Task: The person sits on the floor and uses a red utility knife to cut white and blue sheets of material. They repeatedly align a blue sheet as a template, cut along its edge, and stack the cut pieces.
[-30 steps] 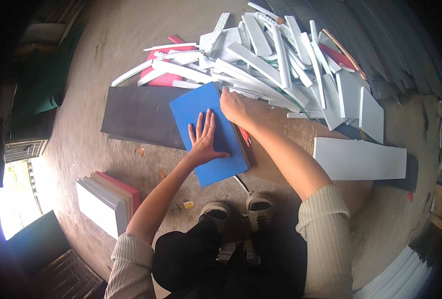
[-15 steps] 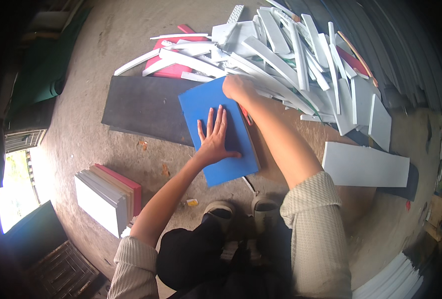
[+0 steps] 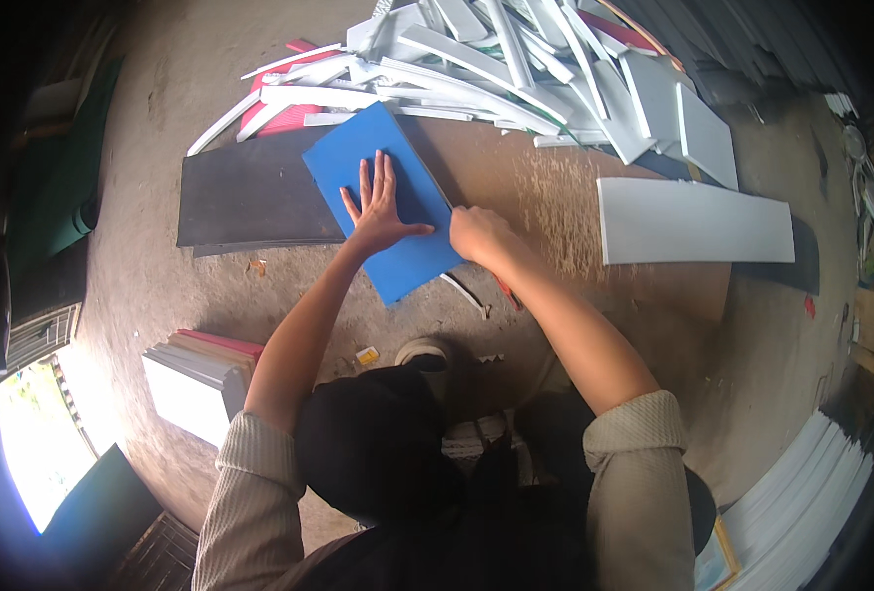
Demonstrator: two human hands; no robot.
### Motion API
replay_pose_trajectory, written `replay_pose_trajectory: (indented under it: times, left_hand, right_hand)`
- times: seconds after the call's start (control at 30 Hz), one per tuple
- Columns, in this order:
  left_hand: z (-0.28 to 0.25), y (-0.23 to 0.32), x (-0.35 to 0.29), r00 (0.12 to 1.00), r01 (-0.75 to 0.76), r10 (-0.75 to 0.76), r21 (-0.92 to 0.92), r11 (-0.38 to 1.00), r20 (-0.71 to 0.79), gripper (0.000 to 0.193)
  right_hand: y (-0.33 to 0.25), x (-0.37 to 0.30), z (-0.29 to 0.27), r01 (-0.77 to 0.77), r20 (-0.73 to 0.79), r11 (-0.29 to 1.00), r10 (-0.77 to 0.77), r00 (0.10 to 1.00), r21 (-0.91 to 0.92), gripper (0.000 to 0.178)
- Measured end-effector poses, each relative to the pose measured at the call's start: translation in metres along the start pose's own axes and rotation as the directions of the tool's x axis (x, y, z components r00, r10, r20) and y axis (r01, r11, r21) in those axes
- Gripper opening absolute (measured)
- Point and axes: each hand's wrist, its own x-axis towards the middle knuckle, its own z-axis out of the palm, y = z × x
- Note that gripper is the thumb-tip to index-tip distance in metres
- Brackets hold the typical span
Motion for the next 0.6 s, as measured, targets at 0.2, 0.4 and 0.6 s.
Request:
replay_pose_trajectory:
  times: [0.2, 0.4, 0.6]
  left_hand:
    - [-0.001, 0.004, 0.001, 0.998, 0.015, -0.016, 0.024, 1.0, 0.056, 0.135]
    - [0.002, 0.0, 0.0, 0.998, 0.013, -0.016, 0.055, 0.998, 0.053, 0.135]
    - [0.002, 0.003, 0.003, 0.997, 0.016, -0.022, 0.077, 0.997, 0.076, 0.135]
  right_hand:
    - [0.032, -0.046, 0.049, 0.066, -0.138, 0.997, -0.071, 0.988, -0.04, 0.02]
    - [0.053, -0.059, 0.104, 0.064, -0.379, 0.994, -0.092, 0.921, -0.087, 0.023]
    - [0.069, -0.062, 0.12, 0.115, -0.419, 0.988, -0.149, 0.896, -0.106, 0.03]
